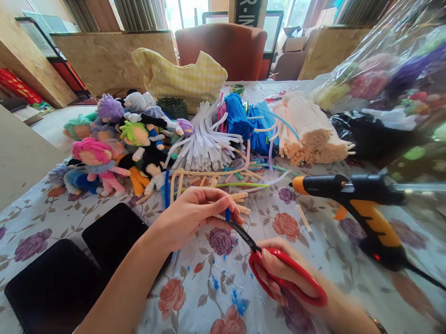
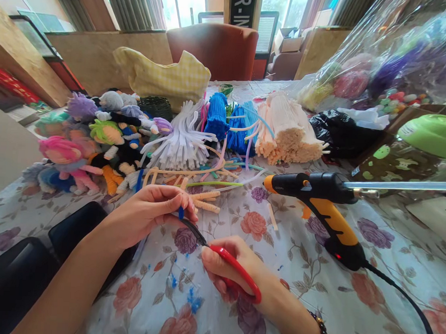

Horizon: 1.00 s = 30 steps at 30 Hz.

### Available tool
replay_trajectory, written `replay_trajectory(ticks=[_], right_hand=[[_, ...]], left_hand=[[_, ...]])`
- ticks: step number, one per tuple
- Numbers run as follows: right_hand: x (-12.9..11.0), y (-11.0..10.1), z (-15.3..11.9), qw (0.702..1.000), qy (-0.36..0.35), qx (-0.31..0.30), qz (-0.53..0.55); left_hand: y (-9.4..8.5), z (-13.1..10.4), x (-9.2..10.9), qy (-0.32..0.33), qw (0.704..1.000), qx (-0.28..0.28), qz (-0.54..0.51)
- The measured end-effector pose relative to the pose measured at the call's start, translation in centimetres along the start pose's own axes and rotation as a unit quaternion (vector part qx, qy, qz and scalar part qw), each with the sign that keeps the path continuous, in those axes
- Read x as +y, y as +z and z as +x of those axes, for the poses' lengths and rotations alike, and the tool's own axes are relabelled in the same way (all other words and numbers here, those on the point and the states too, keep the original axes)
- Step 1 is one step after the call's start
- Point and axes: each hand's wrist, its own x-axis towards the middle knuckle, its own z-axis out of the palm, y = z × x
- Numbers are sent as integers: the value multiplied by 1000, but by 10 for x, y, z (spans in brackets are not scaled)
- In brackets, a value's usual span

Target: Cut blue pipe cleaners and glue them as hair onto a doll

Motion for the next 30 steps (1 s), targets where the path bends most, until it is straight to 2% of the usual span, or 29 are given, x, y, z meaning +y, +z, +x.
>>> replay_trajectory(ticks=[24,30], right_hand=[[2,0,0,1000,-5,-14,-5],[10,0,3,999,-6,30,-42]], left_hand=[[-3,-1,0,-21,999,-14,27],[-3,-1,0,-18,999,-6,31]])
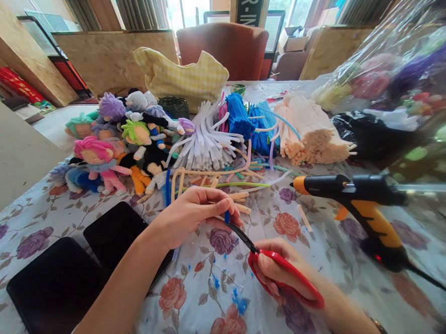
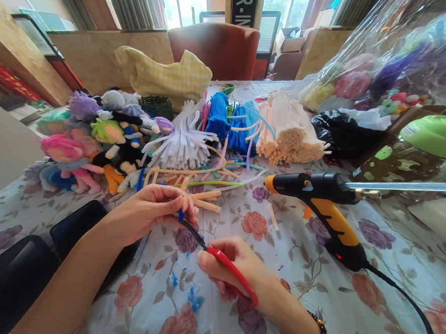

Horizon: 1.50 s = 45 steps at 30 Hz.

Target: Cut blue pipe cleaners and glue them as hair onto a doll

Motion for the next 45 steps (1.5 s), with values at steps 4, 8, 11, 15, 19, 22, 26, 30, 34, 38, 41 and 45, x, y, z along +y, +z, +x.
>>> replay_trajectory(ticks=[4,8,11,15,19,22,26,30,34,38,41,45], right_hand=[[9,-2,5,999,-10,-14,33],[7,1,5,999,-7,33,13],[1,5,3,995,-26,85,-34],[-1,9,3,987,-49,134,-73],[3,9,4,981,-41,156,-110],[6,7,5,980,-28,148,-129],[9,6,6,980,-33,143,-136],[8,6,6,981,-28,142,-130],[7,5,5,983,-9,134,-125],[8,2,4,984,-1,118,-135],[5,1,0,978,-19,105,-178],[1,-1,-6,967,-22,83,-241]], left_hand=[[1,1,0,19,1000,6,22],[3,1,-1,55,997,21,46],[4,2,-2,107,991,29,70],[5,4,-1,179,975,40,128],[6,5,0,201,961,59,179],[7,5,0,207,954,69,206],[8,6,-1,210,950,72,221],[9,5,0,186,959,71,204],[10,5,1,177,962,67,197],[10,5,1,202,955,65,209],[11,5,0,219,951,58,212],[13,4,0,236,944,53,225]])
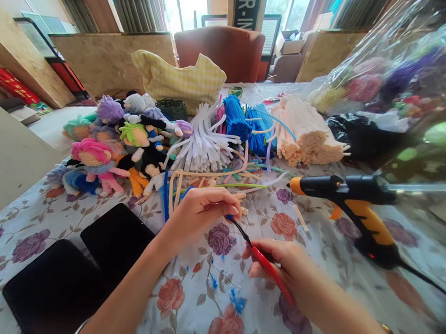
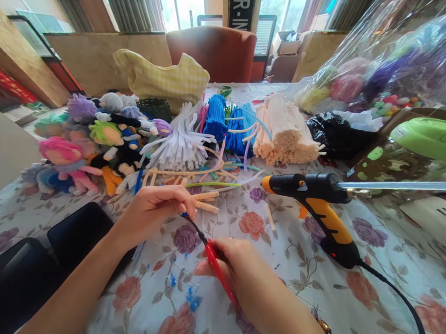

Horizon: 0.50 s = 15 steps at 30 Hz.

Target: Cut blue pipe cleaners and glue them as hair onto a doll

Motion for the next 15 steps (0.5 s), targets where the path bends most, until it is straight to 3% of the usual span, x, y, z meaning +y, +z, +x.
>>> replay_trajectory(ticks=[8,15], right_hand=[[4,-13,-8,996,-63,-40,-43],[-7,-16,-17,996,-69,-43,-30]], left_hand=[[0,0,-2,17,1000,-8,-1],[-1,-2,0,86,995,-36,31]])
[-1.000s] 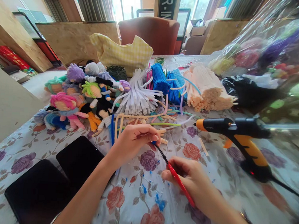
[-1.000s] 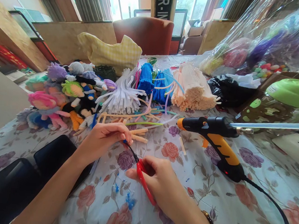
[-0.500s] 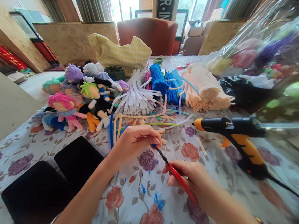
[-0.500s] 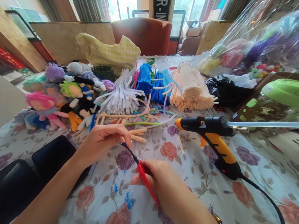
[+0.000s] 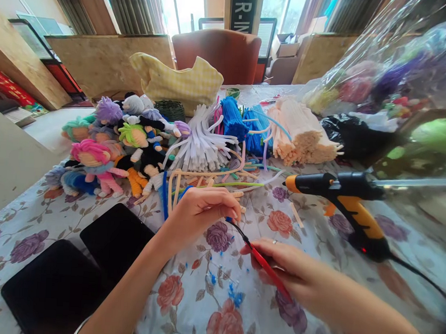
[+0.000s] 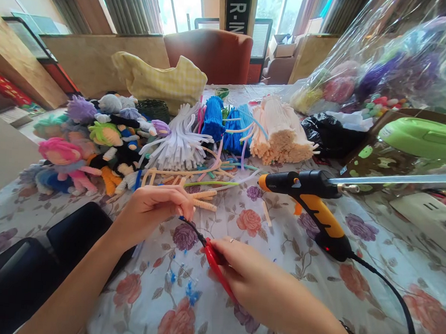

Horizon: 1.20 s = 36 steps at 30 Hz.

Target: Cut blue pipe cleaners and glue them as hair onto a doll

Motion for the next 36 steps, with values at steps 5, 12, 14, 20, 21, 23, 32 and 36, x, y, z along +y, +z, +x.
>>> replay_trajectory(ticks=[5,12,14,20,21,23,32,36], right_hand=[[-3,7,3,996,-2,61,-57],[3,13,12,949,-29,242,-199],[7,12,15,936,-59,263,-225],[18,6,24,881,-131,335,-307],[18,6,25,875,-133,342,-314],[19,6,25,864,-136,356,-328],[23,12,26,860,-122,352,-348],[29,15,27,869,-99,360,-325]], left_hand=[[-1,0,0,55,997,10,57],[3,-3,0,162,968,86,172],[4,-3,-1,196,950,105,218],[3,-2,-6,228,921,136,284],[3,-2,-7,230,919,138,290],[2,-1,-8,232,916,139,296],[2,-2,-12,226,922,140,281],[3,-2,-11,201,933,135,266]])
